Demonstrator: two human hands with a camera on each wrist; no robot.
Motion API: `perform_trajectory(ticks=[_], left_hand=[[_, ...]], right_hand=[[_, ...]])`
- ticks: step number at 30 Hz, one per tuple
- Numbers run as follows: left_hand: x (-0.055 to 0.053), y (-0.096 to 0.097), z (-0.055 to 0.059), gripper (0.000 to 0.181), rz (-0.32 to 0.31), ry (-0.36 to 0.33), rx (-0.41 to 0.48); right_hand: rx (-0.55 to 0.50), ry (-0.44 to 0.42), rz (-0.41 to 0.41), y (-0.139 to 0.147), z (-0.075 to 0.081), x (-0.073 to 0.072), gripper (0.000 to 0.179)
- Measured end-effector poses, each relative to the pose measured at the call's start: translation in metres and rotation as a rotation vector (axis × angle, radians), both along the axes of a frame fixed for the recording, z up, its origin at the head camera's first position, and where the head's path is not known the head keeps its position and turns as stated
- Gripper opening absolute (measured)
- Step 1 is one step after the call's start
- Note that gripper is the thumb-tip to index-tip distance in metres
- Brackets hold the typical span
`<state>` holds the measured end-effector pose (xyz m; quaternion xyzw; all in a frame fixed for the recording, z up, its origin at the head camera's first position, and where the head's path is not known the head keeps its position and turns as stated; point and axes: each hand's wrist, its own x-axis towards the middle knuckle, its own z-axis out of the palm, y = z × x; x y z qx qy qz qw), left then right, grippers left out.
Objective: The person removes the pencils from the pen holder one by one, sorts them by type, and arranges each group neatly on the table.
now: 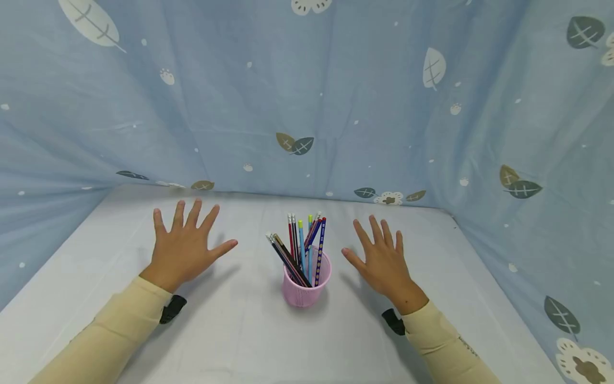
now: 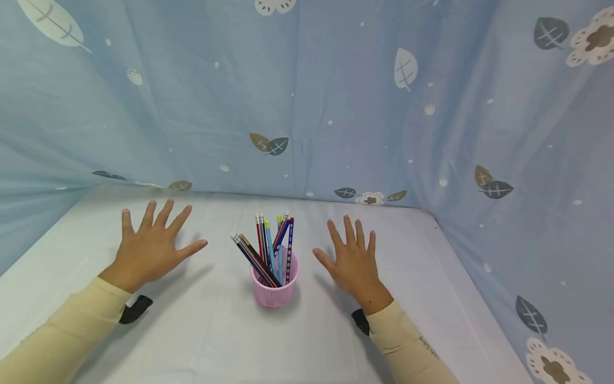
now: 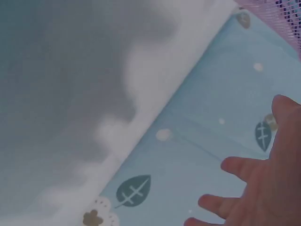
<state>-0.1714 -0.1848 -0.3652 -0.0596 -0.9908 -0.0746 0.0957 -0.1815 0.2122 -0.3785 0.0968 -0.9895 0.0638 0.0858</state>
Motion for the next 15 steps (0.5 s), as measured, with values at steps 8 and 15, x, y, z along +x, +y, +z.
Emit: perform_trajectory(ticks=[8, 15], left_hand=[[0.011, 0.035, -0.005, 0.04, -0.269, -0.019, 0.343], [0.022, 0.069, -0.018, 0.033, -0.387, -0.224, 0.629]], right_hand=[[-0.435, 0.048, 0.123, -0.013, 0.023, 0.007, 0.035], [-0.869, 0.022, 0.17, -0.032, 0.034, 0.014, 0.023]])
